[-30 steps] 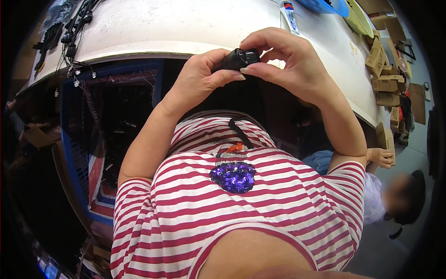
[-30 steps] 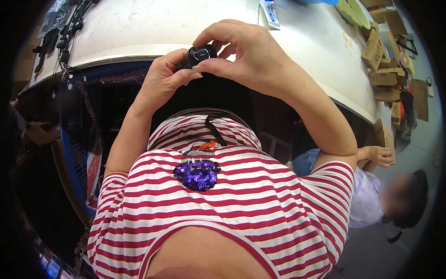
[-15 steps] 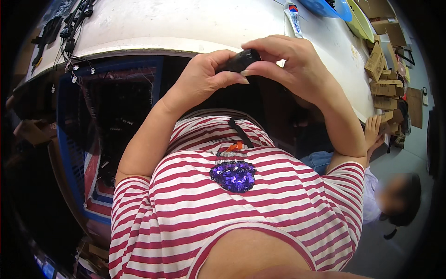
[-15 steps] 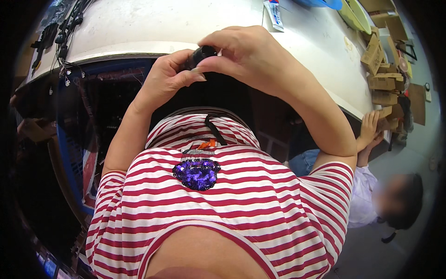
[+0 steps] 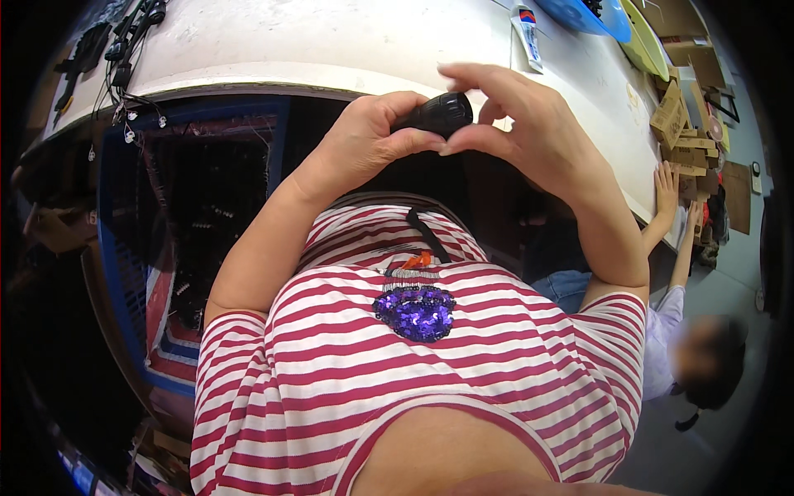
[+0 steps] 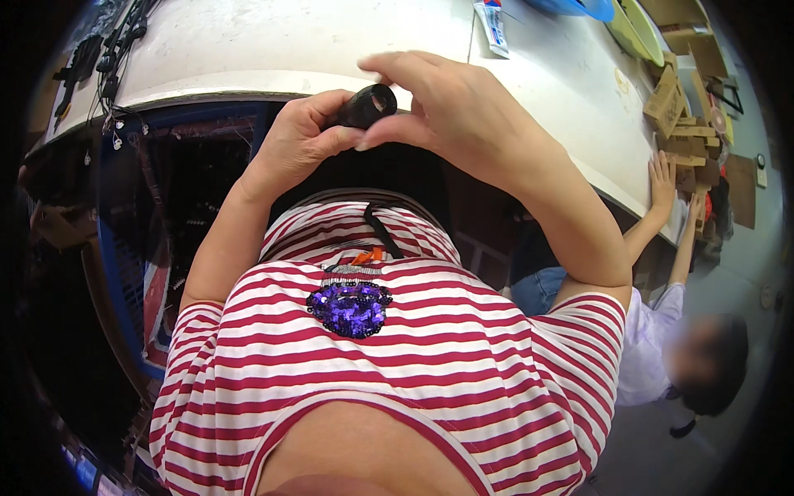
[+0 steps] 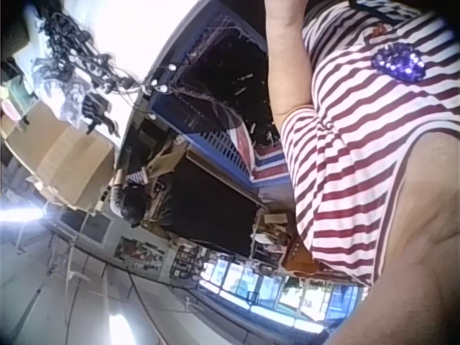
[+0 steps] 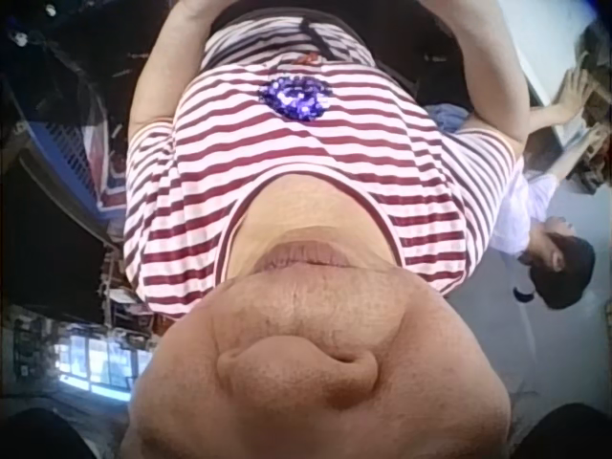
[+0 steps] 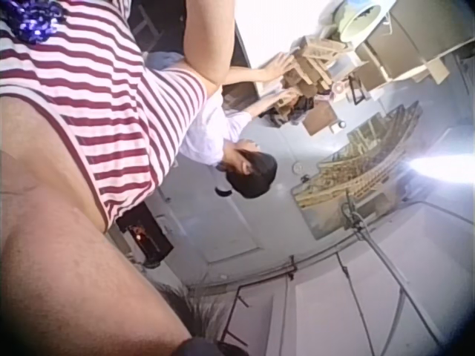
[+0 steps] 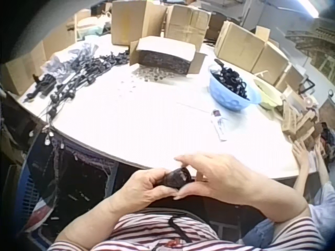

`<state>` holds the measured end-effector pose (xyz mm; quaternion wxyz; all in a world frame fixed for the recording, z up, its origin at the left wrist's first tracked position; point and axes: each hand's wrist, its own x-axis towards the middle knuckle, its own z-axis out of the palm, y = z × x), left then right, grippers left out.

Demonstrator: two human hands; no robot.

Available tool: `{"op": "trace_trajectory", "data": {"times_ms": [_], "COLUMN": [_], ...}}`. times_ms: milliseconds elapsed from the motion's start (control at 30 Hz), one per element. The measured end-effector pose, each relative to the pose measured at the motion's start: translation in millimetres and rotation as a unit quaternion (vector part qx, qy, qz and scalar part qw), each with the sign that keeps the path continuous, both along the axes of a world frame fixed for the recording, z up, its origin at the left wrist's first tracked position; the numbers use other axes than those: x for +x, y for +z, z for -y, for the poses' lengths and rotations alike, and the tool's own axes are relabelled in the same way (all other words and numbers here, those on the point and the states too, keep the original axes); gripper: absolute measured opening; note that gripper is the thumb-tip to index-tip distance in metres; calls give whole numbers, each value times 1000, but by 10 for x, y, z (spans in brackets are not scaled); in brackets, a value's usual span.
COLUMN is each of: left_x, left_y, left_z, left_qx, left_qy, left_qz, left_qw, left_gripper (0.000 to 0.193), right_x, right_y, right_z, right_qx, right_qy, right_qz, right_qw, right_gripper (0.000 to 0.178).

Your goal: The person assembles small electronic components at a workbench. They repeatedly pick up a black cylindrical housing, insert a small LED module, apply glue from a tube, and secure a cap. The process is repeated for multiple units throughout the clip.

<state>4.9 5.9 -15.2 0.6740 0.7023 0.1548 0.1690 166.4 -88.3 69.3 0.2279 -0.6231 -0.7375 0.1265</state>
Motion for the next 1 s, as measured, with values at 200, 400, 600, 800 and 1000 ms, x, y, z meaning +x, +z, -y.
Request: {"op": "trace_trajectory", "data": {"times_ms": [200, 400, 600, 800, 1000], "left_x": [13, 15, 48, 82, 108], "left_y": [52, 33, 99, 105, 62], "left_z": [40, 53, 103, 170, 300], "left_qx": [39, 25, 99, 79, 26], "left_qy": [15, 13, 38, 71, 75], "left_qz": [-9, 3, -40, -43, -1], "left_qw": [999, 1000, 994, 993, 997], "left_gripper": [17, 19, 22, 18, 17], "right_x": [5, 17, 41, 107, 94], "right_y": [23, 77, -4, -25, 211], "right_z": [-16, -4, 77, 121, 301], "right_qx": [-35, -95, -37, -38, -113], "right_qy": [-39, -44, -39, -22, -44], "right_qz": [48, 39, -13, 10, 11], "right_qw": [997, 994, 998, 999, 993], "right_gripper": [37, 36, 37, 36, 39]}}
